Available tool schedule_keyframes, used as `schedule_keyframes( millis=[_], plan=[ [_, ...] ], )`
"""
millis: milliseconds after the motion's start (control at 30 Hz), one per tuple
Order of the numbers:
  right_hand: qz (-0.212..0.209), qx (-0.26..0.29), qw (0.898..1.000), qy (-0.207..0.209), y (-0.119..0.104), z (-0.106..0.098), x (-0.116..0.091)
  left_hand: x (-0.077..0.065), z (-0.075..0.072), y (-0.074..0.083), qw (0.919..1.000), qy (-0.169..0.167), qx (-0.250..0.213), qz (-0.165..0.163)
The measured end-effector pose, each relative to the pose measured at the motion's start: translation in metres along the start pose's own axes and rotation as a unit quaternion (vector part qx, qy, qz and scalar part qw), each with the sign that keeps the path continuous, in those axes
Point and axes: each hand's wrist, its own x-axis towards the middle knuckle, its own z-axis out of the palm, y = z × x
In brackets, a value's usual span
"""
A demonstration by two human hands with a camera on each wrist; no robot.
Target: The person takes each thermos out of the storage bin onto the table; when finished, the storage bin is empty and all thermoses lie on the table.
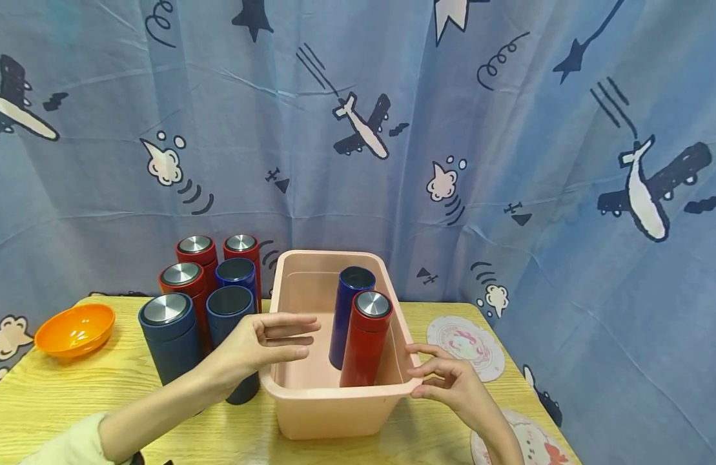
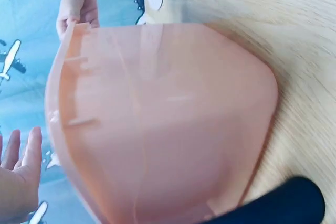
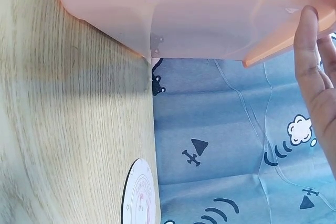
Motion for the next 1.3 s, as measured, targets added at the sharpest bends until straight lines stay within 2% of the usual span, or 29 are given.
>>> schedule_keyframes(
  millis=[133, 267, 433, 567, 733, 900, 1067, 1300],
  plan=[
    [-0.003, 0.002, 1.000, 0.001, 0.000, -0.001, -0.001, 0.018, 0.011, -0.011, 0.9998, -0.008, -0.019, 0.010],
    [0.001, 0.002, 1.000, 0.002, 0.000, -0.001, -0.002, 0.033, 0.019, -0.020, 0.9997, 0.008, -0.016, 0.013],
    [0.009, 0.002, 1.000, 0.004, 0.000, -0.001, -0.002, 0.048, 0.023, -0.026, 0.9993, 0.034, 0.000, 0.013],
    [0.021, 0.000, 1.000, 0.012, 0.000, -0.001, -0.002, 0.059, 0.023, -0.028, 0.9988, 0.041, 0.014, 0.024],
    [0.027, -0.002, 1.000, 0.015, -0.001, -0.001, -0.001, 0.068, 0.023, -0.032, 0.9987, 0.040, 0.023, 0.024],
    [0.014, -0.003, 1.000, 0.011, -0.001, 0.000, 0.000, 0.076, 0.025, -0.035, 0.9992, 0.021, 0.025, 0.023],
    [0.000, -0.003, 1.000, 0.004, -0.002, 0.001, 0.002, 0.082, 0.024, -0.037, 0.9980, 0.010, 0.055, 0.029],
    [-0.016, 0.004, 1.000, -0.003, 0.001, 0.000, 0.002, 0.092, 0.021, -0.041, 0.9943, 0.018, 0.096, 0.044]
  ],
)
